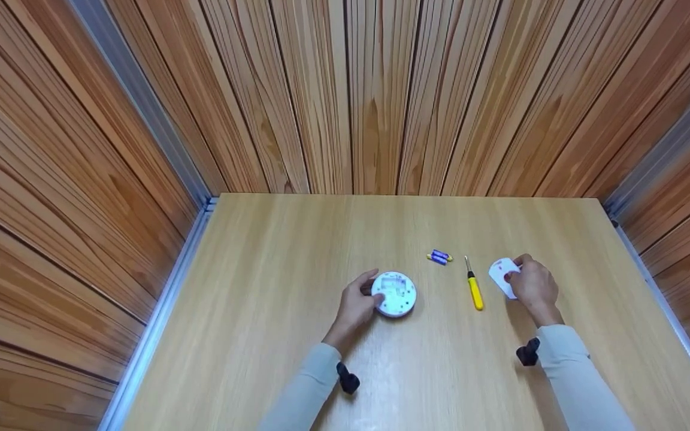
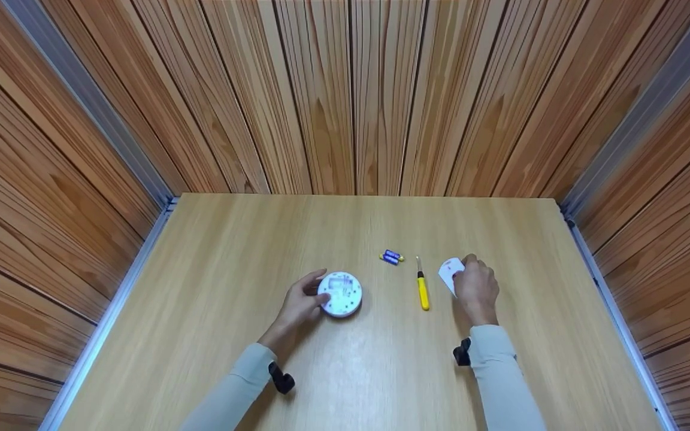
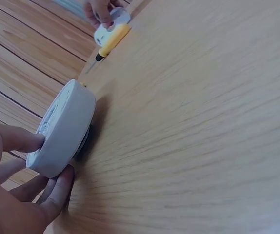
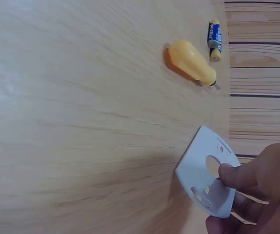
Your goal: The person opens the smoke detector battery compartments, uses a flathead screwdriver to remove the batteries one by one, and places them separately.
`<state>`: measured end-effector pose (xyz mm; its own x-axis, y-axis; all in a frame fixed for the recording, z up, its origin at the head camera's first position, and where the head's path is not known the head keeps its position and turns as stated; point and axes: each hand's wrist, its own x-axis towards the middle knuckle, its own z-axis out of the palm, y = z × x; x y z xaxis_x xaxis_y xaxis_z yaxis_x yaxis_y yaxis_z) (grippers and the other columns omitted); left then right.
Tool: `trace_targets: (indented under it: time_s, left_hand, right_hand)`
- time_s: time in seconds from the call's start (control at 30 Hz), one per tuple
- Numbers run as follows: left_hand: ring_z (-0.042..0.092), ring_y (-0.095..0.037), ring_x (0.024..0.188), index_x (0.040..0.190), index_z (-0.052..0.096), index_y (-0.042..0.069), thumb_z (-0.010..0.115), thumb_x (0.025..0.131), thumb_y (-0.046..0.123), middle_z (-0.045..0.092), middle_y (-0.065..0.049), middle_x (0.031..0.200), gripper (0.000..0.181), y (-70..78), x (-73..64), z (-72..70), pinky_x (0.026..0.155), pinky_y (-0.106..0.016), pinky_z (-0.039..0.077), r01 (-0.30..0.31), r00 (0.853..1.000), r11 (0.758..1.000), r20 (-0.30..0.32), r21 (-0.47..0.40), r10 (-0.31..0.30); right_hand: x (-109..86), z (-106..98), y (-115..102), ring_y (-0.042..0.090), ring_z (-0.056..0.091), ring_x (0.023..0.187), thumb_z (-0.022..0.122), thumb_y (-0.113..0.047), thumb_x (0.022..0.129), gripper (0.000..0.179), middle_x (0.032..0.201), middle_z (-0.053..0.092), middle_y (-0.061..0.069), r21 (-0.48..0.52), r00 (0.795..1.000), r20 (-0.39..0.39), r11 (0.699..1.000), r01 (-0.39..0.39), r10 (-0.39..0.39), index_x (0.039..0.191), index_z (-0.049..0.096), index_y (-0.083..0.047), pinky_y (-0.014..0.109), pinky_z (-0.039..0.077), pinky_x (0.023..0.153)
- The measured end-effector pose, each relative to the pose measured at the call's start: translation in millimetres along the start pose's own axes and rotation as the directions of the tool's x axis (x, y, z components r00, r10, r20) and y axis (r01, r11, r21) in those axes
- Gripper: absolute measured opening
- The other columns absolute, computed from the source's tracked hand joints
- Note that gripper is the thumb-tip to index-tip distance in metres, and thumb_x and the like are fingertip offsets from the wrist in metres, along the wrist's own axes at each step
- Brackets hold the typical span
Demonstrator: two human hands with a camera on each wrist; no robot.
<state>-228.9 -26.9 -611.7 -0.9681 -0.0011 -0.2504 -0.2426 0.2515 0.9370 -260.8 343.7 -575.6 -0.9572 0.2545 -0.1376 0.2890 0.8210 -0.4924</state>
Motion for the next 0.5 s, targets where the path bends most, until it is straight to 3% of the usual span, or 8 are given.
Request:
trace_targets:
  time_s: [0.23,0.5]
  left_hand:
    - [0.062,-0.02,0.121,0.14,0.068,0.016,0.068,0.096,0.003,0.07,-0.005,0.132,0.045,-1.9,-0.6,-1.0,0.115,-0.044,0.049,-0.075,0.997,0.997,0.022,0.01,0.074]
    - [0.067,-0.022,0.111,0.12,0.063,0.009,0.069,0.102,0.015,0.071,-0.011,0.119,0.019,-1.9,2.3,0.5,0.096,-0.036,0.059,-0.093,0.995,0.996,-0.025,0.015,0.093]
  right_hand:
    - [-2.6,-2.8,-12.3,0.041,0.063,0.101,0.06,-0.016,0.106,0.038,0.133,0.063,0.032,0.033,1.0,-0.021,0.999,0.006,-0.006,0.139,0.057,0.003,0.04,0.052,0.075]
    - [-13.8,-7.3,-36.1,0.04,0.065,0.102,0.063,-0.012,0.106,0.032,0.129,0.068,0.029,0.052,0.986,-0.076,0.987,0.15,-0.146,0.134,0.062,0.002,0.046,0.053,0.082]
